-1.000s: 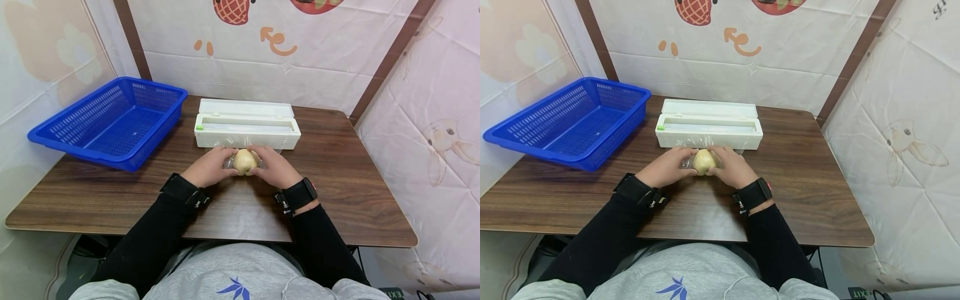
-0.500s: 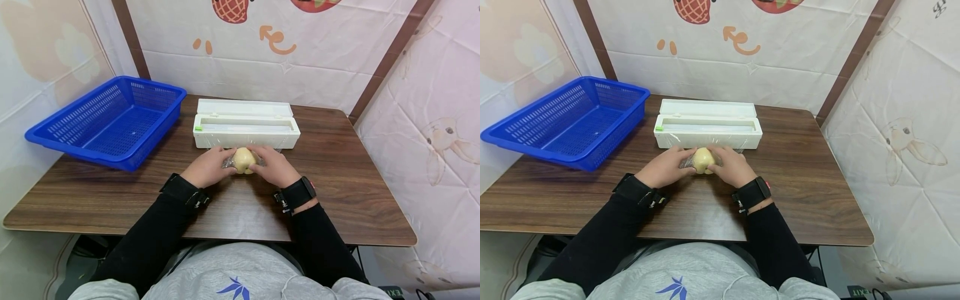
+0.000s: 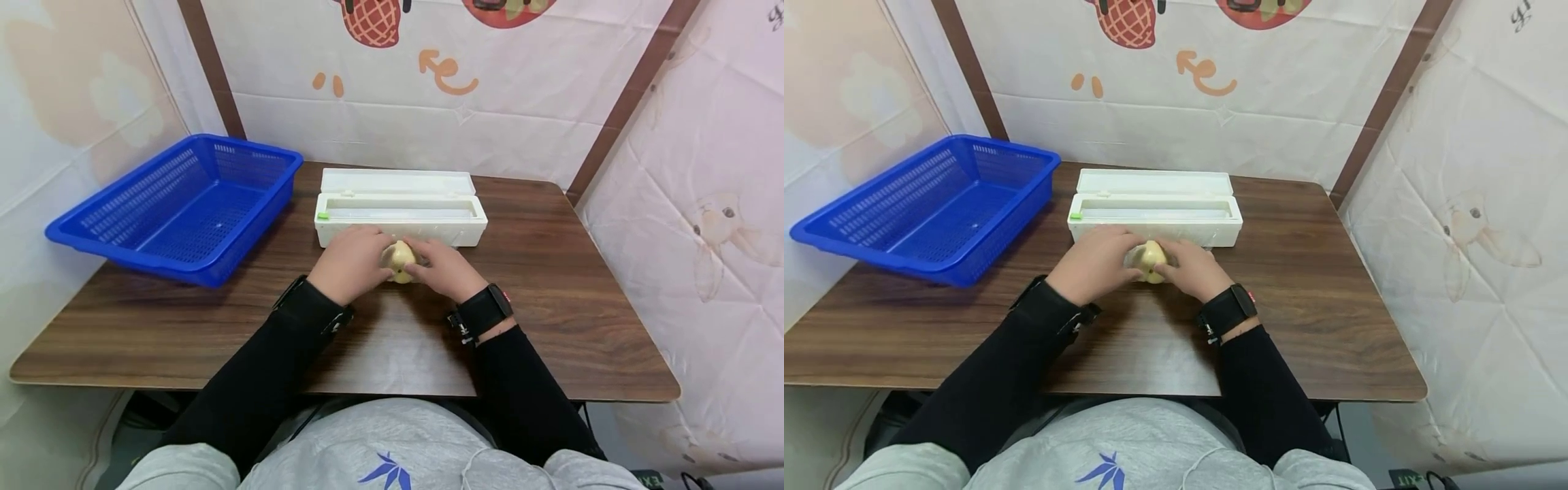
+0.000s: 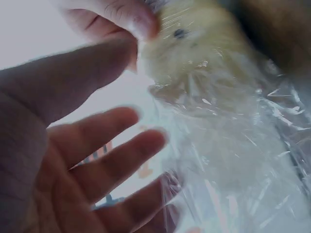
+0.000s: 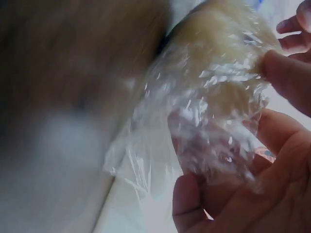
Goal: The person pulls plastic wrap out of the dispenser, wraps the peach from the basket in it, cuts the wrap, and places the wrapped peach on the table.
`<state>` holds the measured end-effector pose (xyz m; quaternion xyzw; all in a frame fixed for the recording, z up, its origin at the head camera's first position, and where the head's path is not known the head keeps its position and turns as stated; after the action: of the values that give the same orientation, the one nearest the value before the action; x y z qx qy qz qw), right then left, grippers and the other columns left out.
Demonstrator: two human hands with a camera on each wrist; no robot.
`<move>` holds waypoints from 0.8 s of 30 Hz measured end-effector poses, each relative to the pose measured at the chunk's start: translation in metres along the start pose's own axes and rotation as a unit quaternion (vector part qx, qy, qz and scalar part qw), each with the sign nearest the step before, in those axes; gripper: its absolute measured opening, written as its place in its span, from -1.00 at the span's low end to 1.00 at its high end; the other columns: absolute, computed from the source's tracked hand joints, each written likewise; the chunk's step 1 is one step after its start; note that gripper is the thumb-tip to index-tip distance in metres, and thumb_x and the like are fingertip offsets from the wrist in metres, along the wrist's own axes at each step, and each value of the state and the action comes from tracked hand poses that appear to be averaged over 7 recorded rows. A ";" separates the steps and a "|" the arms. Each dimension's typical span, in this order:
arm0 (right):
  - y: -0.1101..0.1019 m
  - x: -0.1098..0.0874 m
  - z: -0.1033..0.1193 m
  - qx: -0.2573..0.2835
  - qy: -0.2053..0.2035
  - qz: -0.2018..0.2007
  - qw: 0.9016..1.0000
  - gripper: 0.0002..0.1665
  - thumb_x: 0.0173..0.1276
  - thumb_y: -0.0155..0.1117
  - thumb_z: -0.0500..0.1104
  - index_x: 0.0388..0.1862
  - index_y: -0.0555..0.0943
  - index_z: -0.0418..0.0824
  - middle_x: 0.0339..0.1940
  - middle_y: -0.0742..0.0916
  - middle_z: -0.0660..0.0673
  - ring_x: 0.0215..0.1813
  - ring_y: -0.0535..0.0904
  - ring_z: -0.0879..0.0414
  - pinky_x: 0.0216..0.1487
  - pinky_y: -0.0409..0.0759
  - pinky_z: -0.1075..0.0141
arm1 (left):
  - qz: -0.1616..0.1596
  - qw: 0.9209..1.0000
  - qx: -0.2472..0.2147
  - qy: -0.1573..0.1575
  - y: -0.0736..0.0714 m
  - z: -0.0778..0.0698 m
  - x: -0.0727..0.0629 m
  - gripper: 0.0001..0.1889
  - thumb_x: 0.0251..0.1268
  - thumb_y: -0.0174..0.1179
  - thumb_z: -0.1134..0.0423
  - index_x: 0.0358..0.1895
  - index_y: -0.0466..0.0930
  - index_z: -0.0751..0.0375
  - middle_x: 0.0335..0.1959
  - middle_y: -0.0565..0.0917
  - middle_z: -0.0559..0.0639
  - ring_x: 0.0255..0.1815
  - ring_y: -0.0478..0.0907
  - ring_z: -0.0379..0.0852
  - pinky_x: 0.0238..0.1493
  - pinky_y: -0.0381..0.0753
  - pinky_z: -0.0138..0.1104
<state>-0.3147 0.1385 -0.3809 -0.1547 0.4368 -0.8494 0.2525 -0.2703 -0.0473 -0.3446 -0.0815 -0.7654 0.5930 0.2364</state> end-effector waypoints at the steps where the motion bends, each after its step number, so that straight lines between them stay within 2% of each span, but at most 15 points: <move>1: 0.000 0.002 -0.002 0.013 0.007 0.004 1.000 -0.28 0.64 0.27 0.01 0.67 0.32 -0.03 0.23 0.70 -0.19 0.07 0.64 -0.06 0.05 0.60 0.07 | 0.011 1.000 -0.002 0.001 0.002 -0.001 0.004 -0.54 0.23 0.58 0.09 0.15 0.74 0.16 0.04 0.79 0.05 0.10 0.70 0.07 0.29 0.60 -0.04; 3: 0.002 0.007 -0.004 0.034 0.021 0.013 0.999 -0.37 0.62 0.29 0.00 0.56 0.39 -0.07 0.19 0.75 -0.21 0.02 0.69 -0.04 -0.01 0.63 0.10 | 0.038 0.999 -0.018 -0.005 0.010 -0.001 0.008 -0.61 0.21 0.58 0.15 0.06 0.72 0.17 -0.06 0.78 0.04 -0.02 0.70 0.04 0.12 0.66 -0.07; 5: 0.005 0.010 -0.006 0.040 0.040 0.016 0.998 -0.46 0.61 0.29 0.03 0.43 0.44 -0.10 0.13 0.78 -0.23 -0.04 0.72 -0.02 -0.08 0.65 0.12 | 0.063 0.997 -0.041 -0.018 0.018 0.001 0.010 -0.58 0.18 0.60 0.20 0.07 0.67 0.18 -0.09 0.74 0.03 -0.07 0.67 0.02 0.02 0.67 -0.09; 8: 0.008 0.013 -0.006 0.024 0.053 0.013 0.998 -0.57 0.63 0.25 0.09 0.29 0.52 -0.10 0.04 0.81 -0.21 -0.13 0.70 0.02 -0.15 0.64 0.16 | 0.080 0.993 -0.074 -0.037 0.028 0.007 0.009 -0.41 0.14 0.62 0.23 0.23 0.58 0.21 0.01 0.72 0.06 -0.01 0.65 0.03 0.06 0.67 -0.09; 11: 0.004 0.016 -0.005 0.005 0.057 -0.013 0.998 -0.61 0.67 0.20 0.08 0.29 0.54 -0.09 -0.07 0.81 -0.18 -0.24 0.65 0.02 -0.22 0.59 0.17 | 0.072 0.992 -0.094 -0.040 0.029 0.010 0.013 -0.26 0.10 0.64 0.24 0.35 0.50 0.23 0.11 0.70 0.10 0.07 0.65 0.06 0.14 0.66 -0.06; 14: -0.002 0.021 -0.003 -0.004 0.053 -0.039 0.998 -0.63 0.70 0.16 0.04 0.30 0.55 -0.12 -0.11 0.80 -0.18 -0.30 0.60 -0.01 -0.24 0.55 0.16 | 0.055 0.993 -0.093 -0.040 0.025 0.012 0.019 -0.23 0.07 0.66 0.25 0.37 0.49 0.23 0.13 0.69 0.12 0.10 0.65 0.09 0.16 0.65 -0.05; 21: -0.004 0.031 -0.002 -0.011 0.069 -0.048 0.996 -0.57 0.73 0.08 0.03 0.35 0.54 -0.20 0.02 0.79 -0.22 -0.16 0.65 -0.05 -0.10 0.60 0.10 | 0.042 0.996 -0.056 -0.046 0.027 0.014 0.027 -0.23 0.03 0.69 0.24 0.35 0.52 0.20 0.14 0.71 0.12 0.16 0.65 0.13 0.22 0.64 -0.03; 24: -0.002 0.033 -0.002 -0.020 0.078 -0.054 0.995 -0.56 0.74 0.04 0.03 0.34 0.56 -0.22 0.00 0.77 -0.21 -0.15 0.63 -0.04 -0.08 0.59 0.11 | 0.032 0.998 -0.035 -0.040 0.029 0.014 0.027 -0.23 0.03 0.70 0.21 0.33 0.50 0.22 0.14 0.70 0.16 0.17 0.65 0.17 0.23 0.65 0.00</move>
<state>-0.3437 0.1222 -0.3787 -0.1162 0.4632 -0.8623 0.1684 -0.3048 -0.0400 -0.3672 -0.0901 -0.7913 0.5762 0.1836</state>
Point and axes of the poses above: each hand's wrist, its own x-axis towards the middle knuckle, its own y-axis out of the palm, z = x × y, the point moved 3 cm from there along x, towards the middle knuckle
